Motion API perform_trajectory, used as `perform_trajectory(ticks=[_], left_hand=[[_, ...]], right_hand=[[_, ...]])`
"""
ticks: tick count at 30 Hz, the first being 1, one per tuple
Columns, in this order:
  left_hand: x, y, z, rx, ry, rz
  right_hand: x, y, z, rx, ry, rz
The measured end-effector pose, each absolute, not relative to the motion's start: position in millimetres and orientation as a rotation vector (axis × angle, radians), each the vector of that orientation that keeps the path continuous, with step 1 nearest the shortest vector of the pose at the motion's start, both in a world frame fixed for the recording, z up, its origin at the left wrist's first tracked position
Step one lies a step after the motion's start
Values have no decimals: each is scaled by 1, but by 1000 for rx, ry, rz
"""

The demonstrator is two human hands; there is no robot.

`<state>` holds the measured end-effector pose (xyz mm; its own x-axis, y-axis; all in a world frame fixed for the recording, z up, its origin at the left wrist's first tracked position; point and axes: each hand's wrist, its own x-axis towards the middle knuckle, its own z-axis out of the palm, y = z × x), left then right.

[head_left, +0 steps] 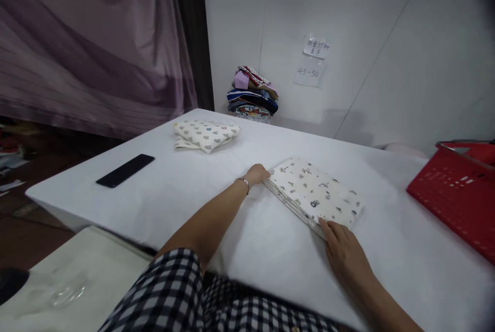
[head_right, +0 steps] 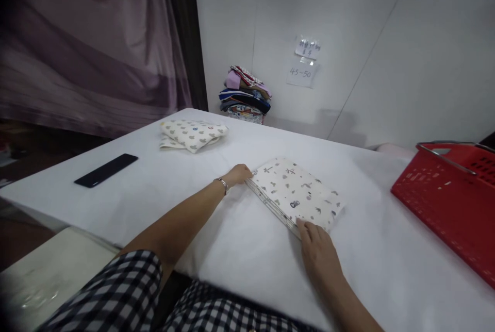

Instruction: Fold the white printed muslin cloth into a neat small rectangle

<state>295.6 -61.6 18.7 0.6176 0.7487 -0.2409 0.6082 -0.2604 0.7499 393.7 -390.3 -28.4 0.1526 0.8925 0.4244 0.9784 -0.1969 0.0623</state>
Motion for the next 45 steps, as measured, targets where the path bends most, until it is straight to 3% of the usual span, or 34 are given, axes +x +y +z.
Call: perform_trajectory(ticks=[7,14,20,31,37,45], left_hand=[[269,-95,6,1996,1024,75],[251,-117,-1,2004,1012,175],[245,-126,-5,1972,991,296],[239,-135,-12,2013,983,464],[238,-135,-14,2037,968,500],[245,-104,-2,2023,876,269]], right_hand=[[430,-429,-21,-2178,-1871,-556],[427,-448,-41,-2216,-1824,-509],[423,-446,-25,-2230,-1818,-438],[377,-293,27,-2066,-1700,-99],[365,-220,7,-2216,-1690,50],[355,-219,-17,-2315,-1623,139]])
